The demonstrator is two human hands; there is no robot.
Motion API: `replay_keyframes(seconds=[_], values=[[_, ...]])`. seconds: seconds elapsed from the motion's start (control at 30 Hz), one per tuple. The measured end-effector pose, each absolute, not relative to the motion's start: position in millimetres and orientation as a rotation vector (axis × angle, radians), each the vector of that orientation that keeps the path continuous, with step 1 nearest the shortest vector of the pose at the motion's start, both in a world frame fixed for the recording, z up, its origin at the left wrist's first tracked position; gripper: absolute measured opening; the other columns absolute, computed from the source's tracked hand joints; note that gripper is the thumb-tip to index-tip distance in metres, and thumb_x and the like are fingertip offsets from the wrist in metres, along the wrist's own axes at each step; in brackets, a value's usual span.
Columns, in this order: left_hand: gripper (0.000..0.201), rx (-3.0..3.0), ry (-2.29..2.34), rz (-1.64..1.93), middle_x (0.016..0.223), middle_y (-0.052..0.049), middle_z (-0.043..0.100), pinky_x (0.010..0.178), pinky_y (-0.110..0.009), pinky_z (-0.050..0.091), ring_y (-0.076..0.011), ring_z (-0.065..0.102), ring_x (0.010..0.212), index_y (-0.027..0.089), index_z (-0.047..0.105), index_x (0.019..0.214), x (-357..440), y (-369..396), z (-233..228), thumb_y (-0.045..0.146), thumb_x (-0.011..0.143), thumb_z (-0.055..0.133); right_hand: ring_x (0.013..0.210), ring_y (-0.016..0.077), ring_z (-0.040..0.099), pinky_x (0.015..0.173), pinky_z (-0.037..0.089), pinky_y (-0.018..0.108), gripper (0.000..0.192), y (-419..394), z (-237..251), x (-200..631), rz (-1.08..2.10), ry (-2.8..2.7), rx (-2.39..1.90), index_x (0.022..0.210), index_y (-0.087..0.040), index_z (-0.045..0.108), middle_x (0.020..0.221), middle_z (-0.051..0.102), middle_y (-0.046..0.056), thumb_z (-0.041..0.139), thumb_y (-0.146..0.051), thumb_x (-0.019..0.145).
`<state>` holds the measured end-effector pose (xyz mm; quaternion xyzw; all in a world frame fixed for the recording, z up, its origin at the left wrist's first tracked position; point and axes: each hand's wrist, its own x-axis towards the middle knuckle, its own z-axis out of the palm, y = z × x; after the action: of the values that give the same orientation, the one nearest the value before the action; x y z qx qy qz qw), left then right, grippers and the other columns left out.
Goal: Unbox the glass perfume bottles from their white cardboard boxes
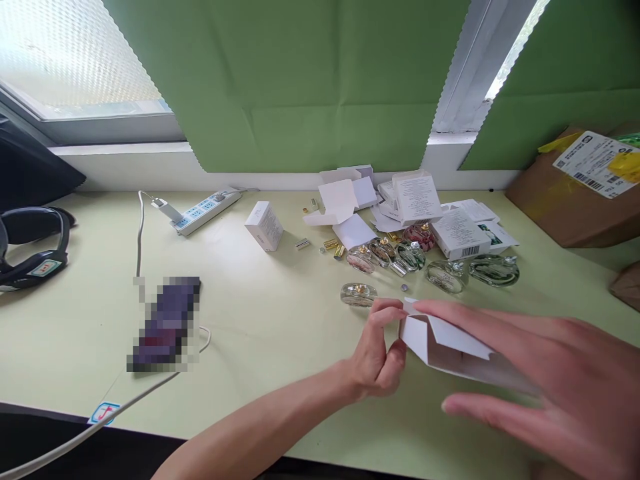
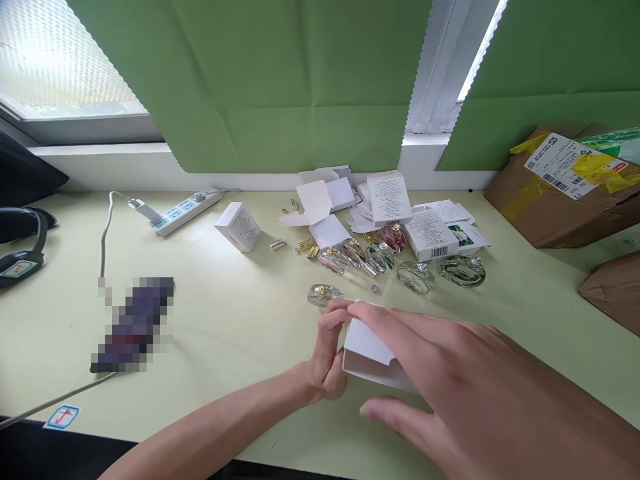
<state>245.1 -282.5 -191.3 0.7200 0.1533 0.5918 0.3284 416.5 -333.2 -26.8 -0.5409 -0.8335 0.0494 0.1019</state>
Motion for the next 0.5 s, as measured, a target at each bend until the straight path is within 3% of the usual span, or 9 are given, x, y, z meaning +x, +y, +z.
replay_keyframes(seconds=[0.13,0.3,0.5], values=[[0.038,1.898,0.395,1.520,0.117,-0.014,0.045,0.087,-0.048,0.047,-0.0272,0.047,0.107,0.015,0.037,0.128,244,-283,-191,0.026,0.092,0.037,0.074,0.0277,0.076,0.044,0.060,0.035,0.066,-327,-28,411,0.060,-2.429,-1.612,0.137,-0.045,0.047,0.108,0.077,-0.006,0.064,-0.035,0.073],[0.038,1.909,0.411,1.494,0.116,-0.014,0.043,0.087,-0.048,0.046,-0.0272,0.045,0.107,0.016,0.036,0.128,245,-283,-193,0.026,0.091,0.037,0.080,0.0259,0.077,0.053,0.061,0.032,0.058,-326,-23,407,0.102,-2.424,-1.617,0.134,-0.043,0.050,0.109,0.076,-0.007,0.062,-0.040,0.077],[0.045,1.937,0.440,1.452,0.118,-0.014,0.045,0.088,-0.045,0.046,-0.0260,0.046,0.107,0.016,0.034,0.131,245,-282,-189,0.021,0.087,0.042,0.067,0.0281,0.076,0.038,0.055,0.033,0.050,-315,-30,413,0.012,-2.485,-1.545,0.121,-0.041,0.061,0.101,0.078,-0.006,0.058,-0.027,0.074]])
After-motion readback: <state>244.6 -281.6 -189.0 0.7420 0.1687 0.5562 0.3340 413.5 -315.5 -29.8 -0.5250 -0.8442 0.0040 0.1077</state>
